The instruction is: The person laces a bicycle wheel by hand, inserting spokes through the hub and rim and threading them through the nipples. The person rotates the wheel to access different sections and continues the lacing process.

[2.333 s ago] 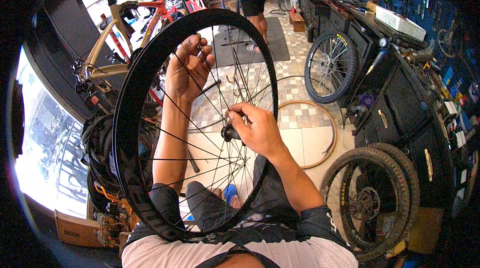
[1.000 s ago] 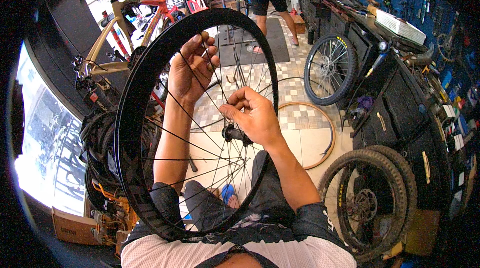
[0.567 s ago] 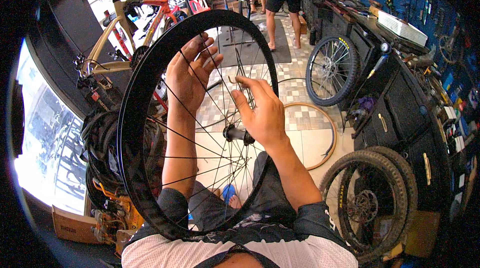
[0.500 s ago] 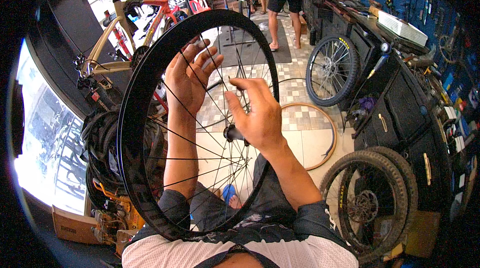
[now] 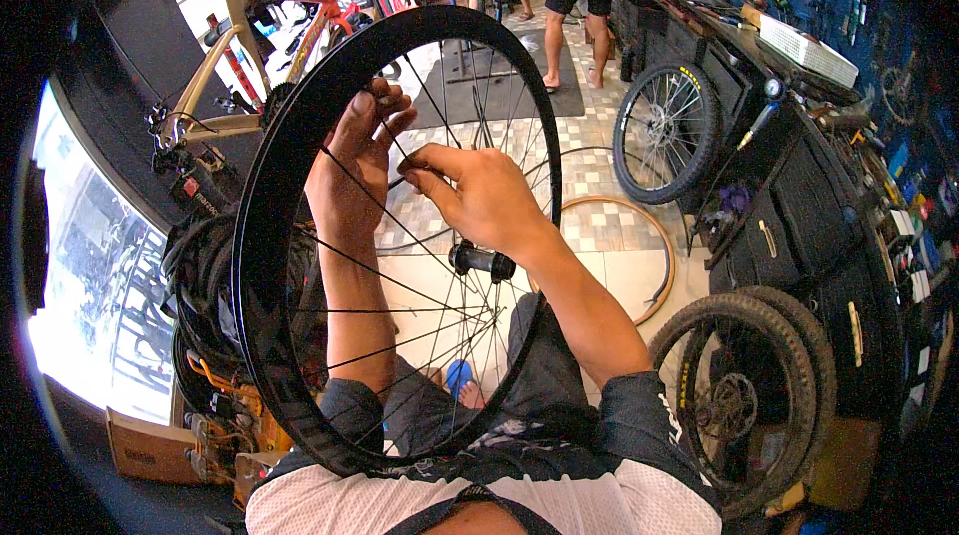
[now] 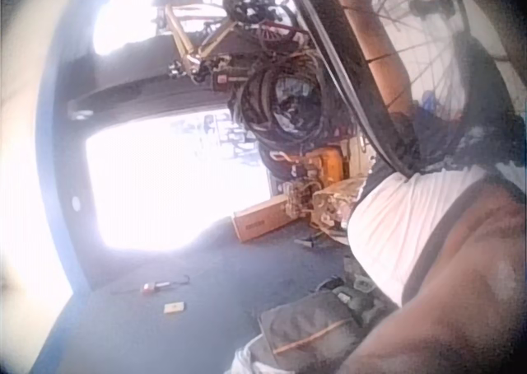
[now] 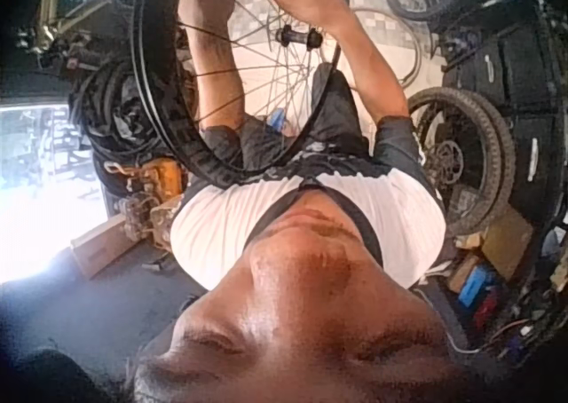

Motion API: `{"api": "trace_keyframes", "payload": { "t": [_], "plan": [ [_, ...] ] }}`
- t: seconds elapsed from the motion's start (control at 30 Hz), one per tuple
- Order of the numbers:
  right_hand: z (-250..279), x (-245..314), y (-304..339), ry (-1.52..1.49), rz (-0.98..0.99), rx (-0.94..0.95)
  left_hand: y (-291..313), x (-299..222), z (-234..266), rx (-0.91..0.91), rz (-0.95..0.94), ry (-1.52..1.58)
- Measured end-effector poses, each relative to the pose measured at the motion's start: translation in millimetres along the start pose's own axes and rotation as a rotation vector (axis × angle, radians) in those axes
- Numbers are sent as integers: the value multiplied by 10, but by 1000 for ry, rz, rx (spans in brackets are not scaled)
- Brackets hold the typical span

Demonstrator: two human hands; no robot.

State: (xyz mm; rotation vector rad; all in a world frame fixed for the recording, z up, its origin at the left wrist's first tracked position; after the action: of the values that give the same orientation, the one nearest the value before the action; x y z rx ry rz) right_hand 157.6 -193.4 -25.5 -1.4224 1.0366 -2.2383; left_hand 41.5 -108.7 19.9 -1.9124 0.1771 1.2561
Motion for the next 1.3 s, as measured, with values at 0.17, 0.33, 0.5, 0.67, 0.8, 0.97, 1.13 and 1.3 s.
{"api": "trace_keyframes", "payload": {
  "t": [0.17,0.33,0.5,0.67,0.8,0.97,1.13,1.3],
  "plan": [
    [15,68,-28,51,-15,24,-71,95,118,104,-59,183],
    [-9,19,4,113,-27,8,-157,79,180,222,60,-52],
    [-50,104,53,172,10,-110,3,-69,63,131,103,-202],
    [-131,248,131,253,77,-225,9,-89,-14,1,37,-198],
    [-172,265,140,216,68,-282,-56,-3,146,100,54,-112],
    [-193,145,163,288,12,-318,-12,96,99,185,35,80],
    [-92,261,247,255,162,-358,18,81,156,108,61,61],
    [608,-167,65,9,-70,-429,-254,178,218,-8,150,-15]
  ]
}}
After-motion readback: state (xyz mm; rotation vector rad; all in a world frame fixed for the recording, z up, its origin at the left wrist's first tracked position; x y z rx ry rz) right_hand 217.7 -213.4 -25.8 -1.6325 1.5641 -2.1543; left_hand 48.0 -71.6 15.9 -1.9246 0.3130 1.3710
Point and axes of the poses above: each hand's wrist, its own y-axis away from the middle knuckle, its own z-axis out of the back of the hand, x = y × z, the point moved 4 cm from there along -y, towards the middle knuckle, and after that the axes turned 10 degrees about -y, right-handed, at the moved point
